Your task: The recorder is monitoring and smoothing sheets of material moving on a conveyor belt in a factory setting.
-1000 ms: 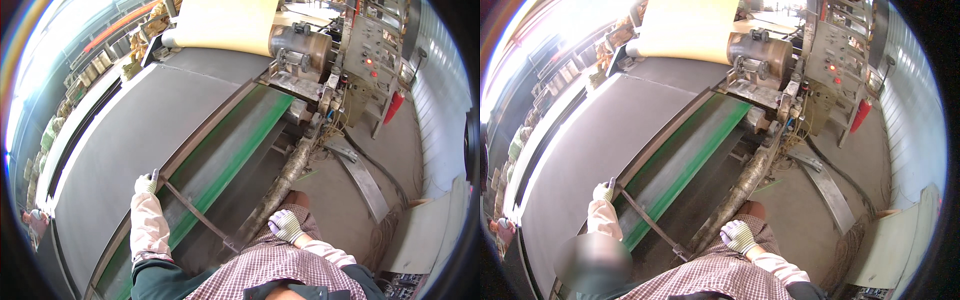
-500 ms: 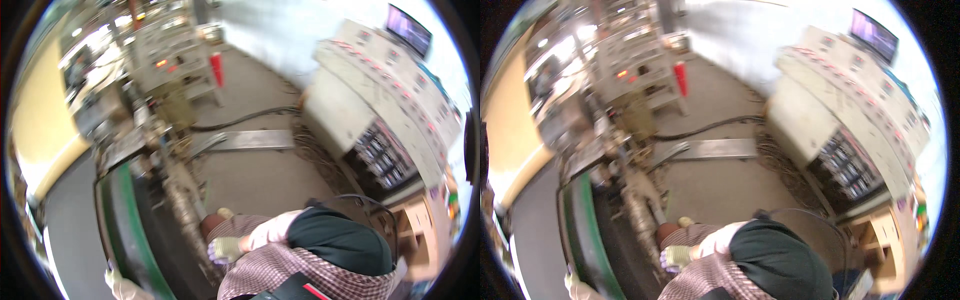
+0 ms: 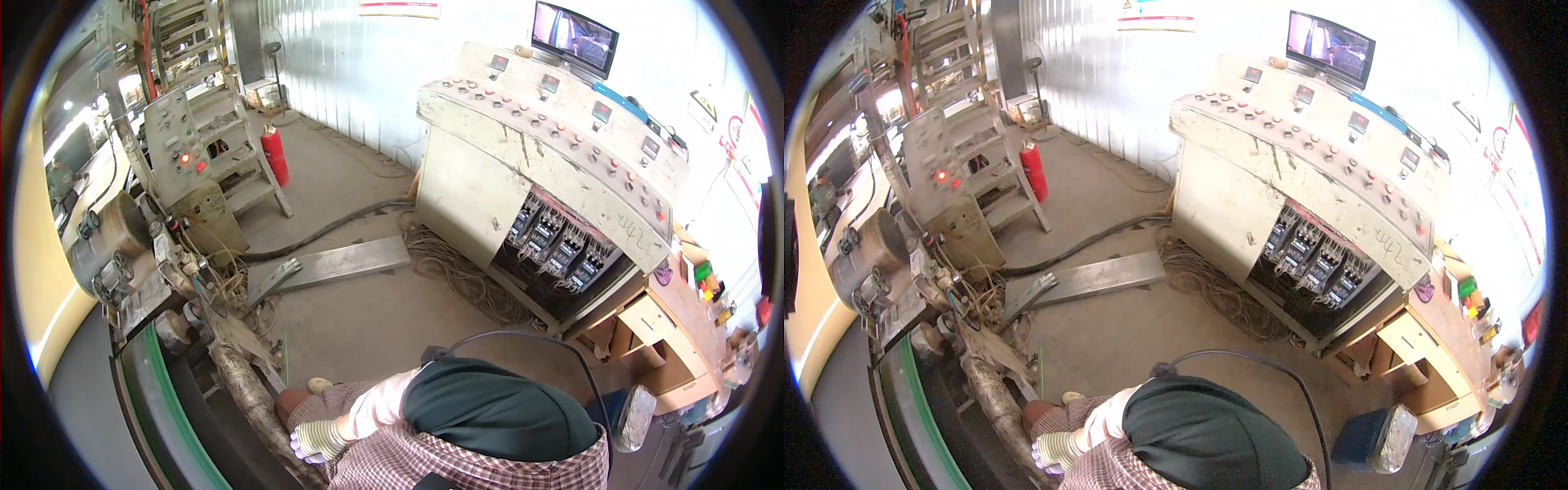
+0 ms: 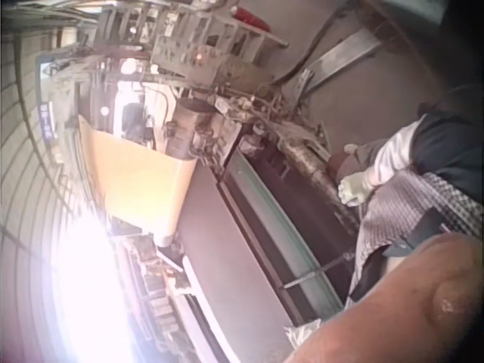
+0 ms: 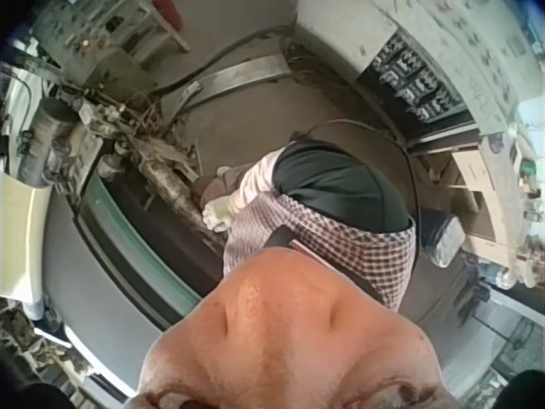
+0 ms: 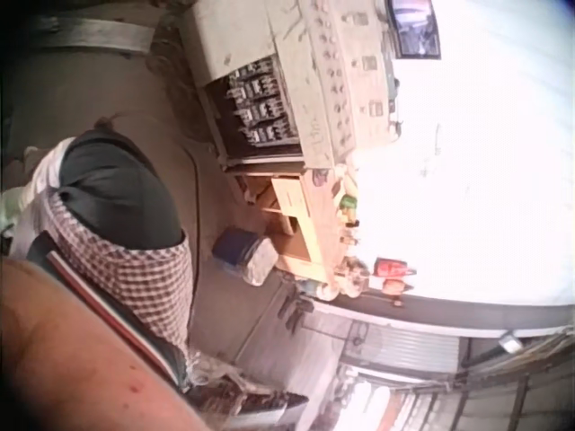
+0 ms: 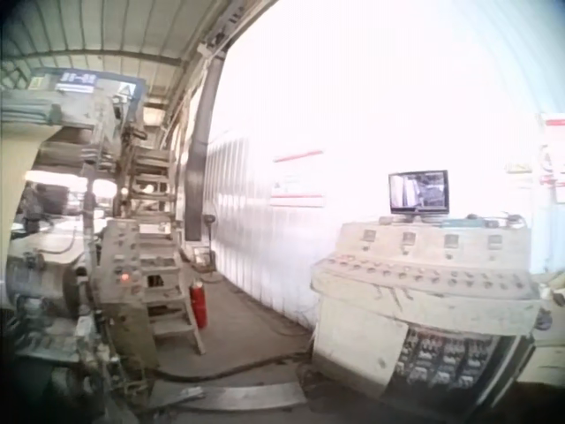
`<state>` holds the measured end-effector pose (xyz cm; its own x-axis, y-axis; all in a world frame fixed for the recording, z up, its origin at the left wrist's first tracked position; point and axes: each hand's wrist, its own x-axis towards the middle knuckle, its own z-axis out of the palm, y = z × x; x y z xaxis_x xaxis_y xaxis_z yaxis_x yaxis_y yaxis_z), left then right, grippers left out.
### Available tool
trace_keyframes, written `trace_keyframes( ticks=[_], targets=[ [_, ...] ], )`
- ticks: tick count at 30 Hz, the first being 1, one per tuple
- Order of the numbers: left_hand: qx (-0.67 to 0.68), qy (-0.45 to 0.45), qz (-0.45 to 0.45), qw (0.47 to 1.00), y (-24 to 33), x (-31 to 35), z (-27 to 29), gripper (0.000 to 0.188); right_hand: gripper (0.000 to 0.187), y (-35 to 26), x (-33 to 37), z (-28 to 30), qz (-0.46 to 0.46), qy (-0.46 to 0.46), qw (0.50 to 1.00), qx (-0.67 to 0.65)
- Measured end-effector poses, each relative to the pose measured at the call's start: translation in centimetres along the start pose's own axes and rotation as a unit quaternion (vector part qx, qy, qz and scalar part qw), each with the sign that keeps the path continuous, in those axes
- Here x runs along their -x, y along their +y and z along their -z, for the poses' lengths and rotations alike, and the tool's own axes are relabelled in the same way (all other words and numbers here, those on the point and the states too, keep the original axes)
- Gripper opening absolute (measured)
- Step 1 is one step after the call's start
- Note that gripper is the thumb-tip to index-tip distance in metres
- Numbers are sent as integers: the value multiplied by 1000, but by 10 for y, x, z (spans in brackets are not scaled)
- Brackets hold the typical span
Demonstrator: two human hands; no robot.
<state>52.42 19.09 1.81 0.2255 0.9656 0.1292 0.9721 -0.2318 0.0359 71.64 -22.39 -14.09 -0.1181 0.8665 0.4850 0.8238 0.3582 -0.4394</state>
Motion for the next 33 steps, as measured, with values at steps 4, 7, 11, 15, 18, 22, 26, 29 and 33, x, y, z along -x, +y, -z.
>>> trace_keyframes(
  ticks=[4,7,11,15,18,22,26,29,33],
  targets=[
    [1,5,11,1000,-18,7,-2,54,24,-2,0,-4,-16,-6,1000,-6],
    [2,14,19,1000,-40,18,6,51,26,-10,-2,3,-31,-7,999,1],
    [8,19,59,998,-99,65,34,48,20,-23,-9,20,8,43,999,-2],
    [-7,-32,161,986,-182,140,47,45,17,-27,-14,27,-9,-1,1000,-20],
    [-14,-23,128,991,-200,153,28,45,14,-28,-16,24,-38,-24,999,18],
    [127,97,128,979,-225,163,2,55,14,-22,-18,15,-18,-14,1000,22],
    [-41,91,261,960,-301,194,0,63,12,-17,-16,10,-17,-46,999,21],
    [-40,-5,427,903,-367,228,23,69,11,-16,-15,10,-27,-54,998,23],
    [-31,-111,539,834,-424,271,39,77,10,-18,-19,9,-26,-52,998,23]
  ],
)
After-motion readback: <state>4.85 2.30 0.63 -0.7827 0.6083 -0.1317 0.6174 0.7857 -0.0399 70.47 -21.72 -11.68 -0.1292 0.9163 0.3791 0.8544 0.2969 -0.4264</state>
